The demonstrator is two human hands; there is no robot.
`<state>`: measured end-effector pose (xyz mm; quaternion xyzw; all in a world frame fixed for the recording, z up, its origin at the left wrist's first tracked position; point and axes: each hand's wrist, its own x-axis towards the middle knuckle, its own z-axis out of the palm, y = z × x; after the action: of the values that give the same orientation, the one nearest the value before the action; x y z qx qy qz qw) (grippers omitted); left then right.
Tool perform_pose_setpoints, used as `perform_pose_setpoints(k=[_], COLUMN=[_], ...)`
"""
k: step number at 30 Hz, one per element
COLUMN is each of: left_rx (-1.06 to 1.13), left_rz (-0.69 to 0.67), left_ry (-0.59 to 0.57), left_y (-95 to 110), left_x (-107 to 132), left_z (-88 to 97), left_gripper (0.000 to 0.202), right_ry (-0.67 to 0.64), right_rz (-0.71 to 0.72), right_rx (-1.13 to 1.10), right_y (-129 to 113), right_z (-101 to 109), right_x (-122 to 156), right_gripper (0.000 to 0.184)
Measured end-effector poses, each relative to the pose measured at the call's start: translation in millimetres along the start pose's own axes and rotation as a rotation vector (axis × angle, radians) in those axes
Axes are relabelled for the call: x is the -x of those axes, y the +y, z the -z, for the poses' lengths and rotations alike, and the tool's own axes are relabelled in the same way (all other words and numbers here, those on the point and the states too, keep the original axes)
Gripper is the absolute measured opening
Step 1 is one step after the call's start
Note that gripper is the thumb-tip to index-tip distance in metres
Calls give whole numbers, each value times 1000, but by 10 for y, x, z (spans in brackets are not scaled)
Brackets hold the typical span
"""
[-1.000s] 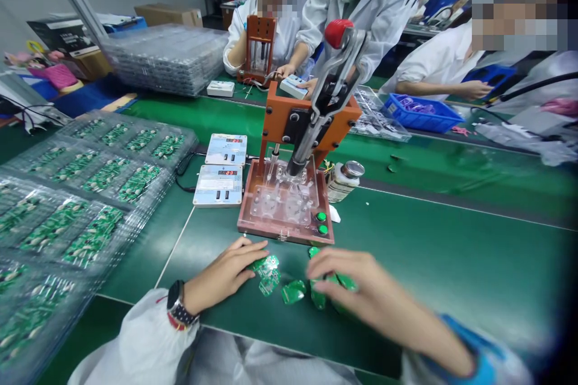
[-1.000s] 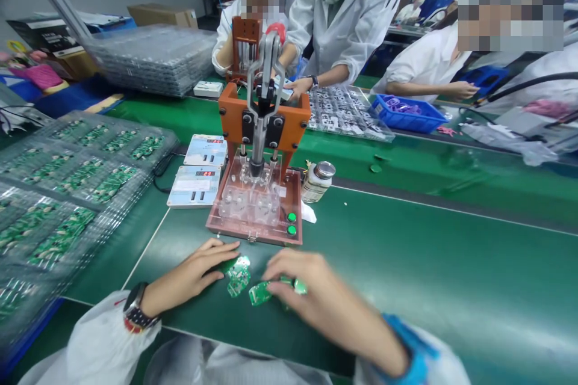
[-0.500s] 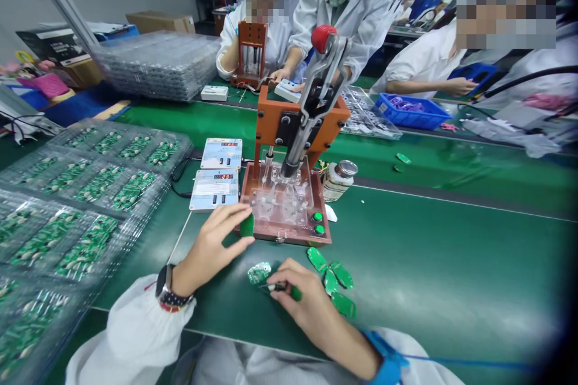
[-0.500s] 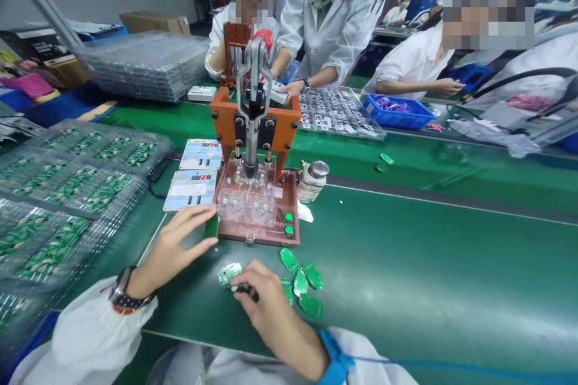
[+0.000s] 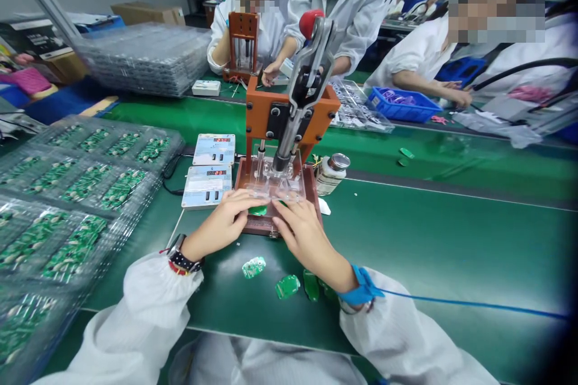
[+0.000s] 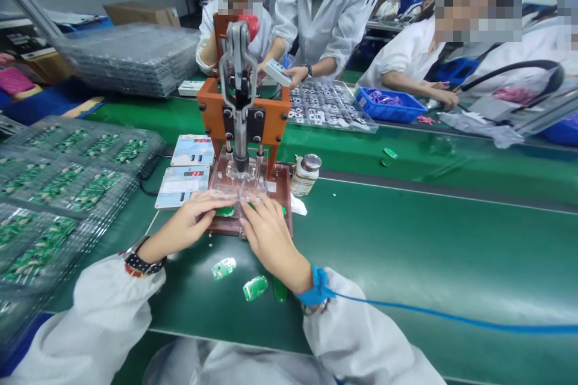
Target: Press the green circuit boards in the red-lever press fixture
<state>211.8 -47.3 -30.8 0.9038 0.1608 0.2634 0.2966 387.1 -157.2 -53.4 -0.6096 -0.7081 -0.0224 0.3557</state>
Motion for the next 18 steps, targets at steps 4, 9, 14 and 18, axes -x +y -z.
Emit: perform_pose_setpoints(k=[4, 9, 14, 18], left_rx=[-203, -587, -671, -565], left_rz=[15, 35, 48, 99], left_ry=[111, 171, 163, 208], left_y=[63, 304, 382, 309], left_x=[8, 94, 140, 163], left_z=[-26, -185, -348, -386], left_gripper=[31, 26, 29, 27], right_ry=[-39, -30, -82, -158], right_rz=[-55, -74, -23, -57], right_rx=[-28, -130, -185, -71], right_y=[60, 242, 310, 257], right_z=[74, 104, 159, 214], right_x=[49, -34, -124, -130], right_gripper=[30, 31, 22, 18])
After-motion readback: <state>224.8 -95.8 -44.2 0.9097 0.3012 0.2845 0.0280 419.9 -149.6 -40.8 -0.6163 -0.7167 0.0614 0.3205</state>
